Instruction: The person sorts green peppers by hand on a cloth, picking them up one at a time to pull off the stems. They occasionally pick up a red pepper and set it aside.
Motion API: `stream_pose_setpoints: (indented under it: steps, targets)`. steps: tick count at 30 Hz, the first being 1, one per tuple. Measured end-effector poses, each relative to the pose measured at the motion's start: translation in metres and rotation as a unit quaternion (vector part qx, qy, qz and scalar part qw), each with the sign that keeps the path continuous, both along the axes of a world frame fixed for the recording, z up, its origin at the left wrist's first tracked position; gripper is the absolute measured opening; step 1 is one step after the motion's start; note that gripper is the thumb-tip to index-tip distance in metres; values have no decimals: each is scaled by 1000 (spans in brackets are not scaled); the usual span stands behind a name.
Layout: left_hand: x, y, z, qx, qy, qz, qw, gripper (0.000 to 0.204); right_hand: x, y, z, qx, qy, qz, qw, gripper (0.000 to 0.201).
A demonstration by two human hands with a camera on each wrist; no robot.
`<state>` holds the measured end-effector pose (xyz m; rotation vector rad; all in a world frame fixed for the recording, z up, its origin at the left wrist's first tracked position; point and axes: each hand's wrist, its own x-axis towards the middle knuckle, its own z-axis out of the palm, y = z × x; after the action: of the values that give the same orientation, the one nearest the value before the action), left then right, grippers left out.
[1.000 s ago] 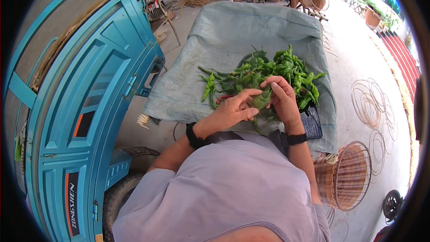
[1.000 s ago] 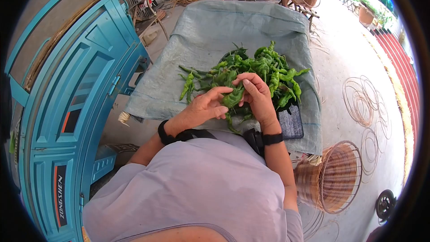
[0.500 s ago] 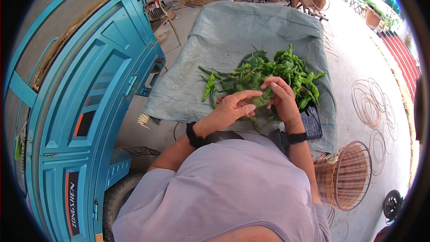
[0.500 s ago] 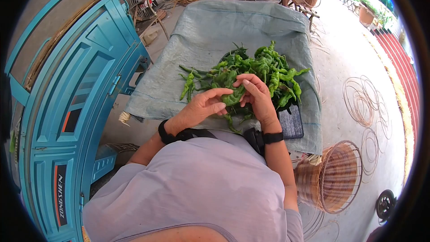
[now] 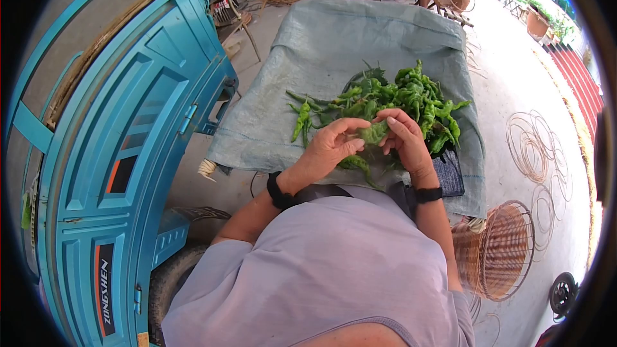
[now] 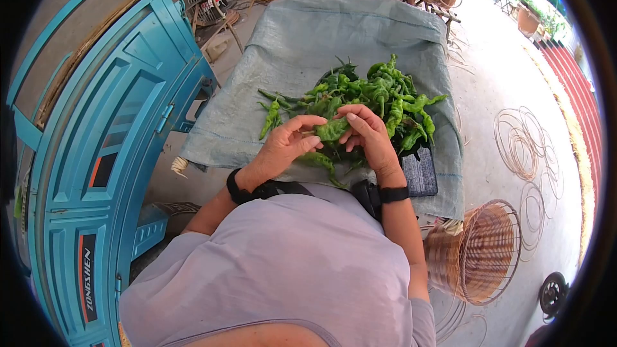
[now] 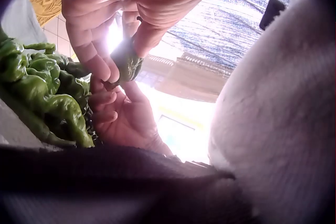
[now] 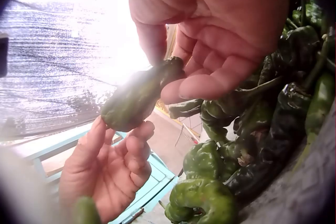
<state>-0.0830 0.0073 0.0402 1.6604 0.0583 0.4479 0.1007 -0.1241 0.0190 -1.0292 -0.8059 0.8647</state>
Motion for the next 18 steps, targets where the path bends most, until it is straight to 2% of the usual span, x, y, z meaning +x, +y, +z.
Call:
stream_pose_setpoints:
  steps: [5,10,18]
  targets:
    - [0,1,-2,54,-13,31,998,34,0,1,-2,-15,-5,-2,1000,28]
    - [1,0,-2,58,-29,48,997,30,0,1,-2,-21,-9,1,1000,28]
    - [0,3,-4,109,-16,48,993,33,2,0,-3,-31,-11,8,999,28]
